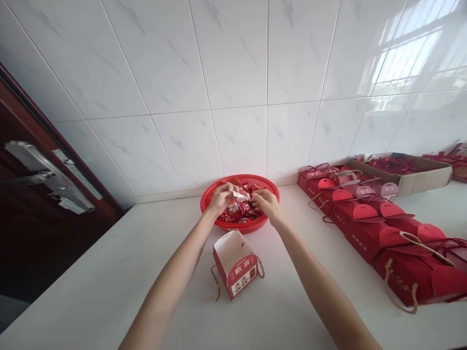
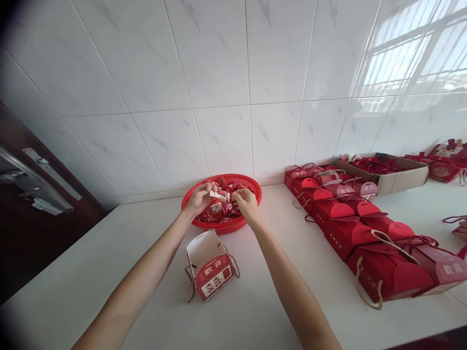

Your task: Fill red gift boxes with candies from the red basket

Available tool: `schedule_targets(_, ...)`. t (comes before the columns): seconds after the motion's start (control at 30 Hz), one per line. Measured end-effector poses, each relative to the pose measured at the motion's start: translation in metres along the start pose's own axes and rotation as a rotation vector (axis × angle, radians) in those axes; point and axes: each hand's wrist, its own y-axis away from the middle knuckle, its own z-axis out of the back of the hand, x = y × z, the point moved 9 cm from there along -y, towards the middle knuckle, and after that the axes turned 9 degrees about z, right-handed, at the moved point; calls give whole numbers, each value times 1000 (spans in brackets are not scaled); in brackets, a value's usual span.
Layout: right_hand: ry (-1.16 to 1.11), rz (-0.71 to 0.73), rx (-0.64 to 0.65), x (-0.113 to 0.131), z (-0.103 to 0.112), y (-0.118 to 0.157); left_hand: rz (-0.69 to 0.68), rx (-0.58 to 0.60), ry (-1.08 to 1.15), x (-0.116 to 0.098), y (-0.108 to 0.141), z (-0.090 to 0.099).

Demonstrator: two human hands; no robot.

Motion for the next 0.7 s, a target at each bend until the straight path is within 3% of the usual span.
schedule_targets(0.2, -91, -16, 153, -10, -21, -3, -10, 35, -168, 0, 8, -8)
schedule_targets(0.33, -195, 13, 62, -15, -13, -10, -9, -21, -272, 4, 9, -1)
schedule_targets(0.5, -152, 104, -14, -17, 2, -20, 74, -189, -672, 21, 3, 25)
schedule_targets(0.6, -44, 192, -72, -14, 14, -26, 110, -170, -816, 31, -2, 31)
schedule_targets(0.7, 70, 248, -112, -10, 22, -29, 118, -110, -976, 39, -5, 24)
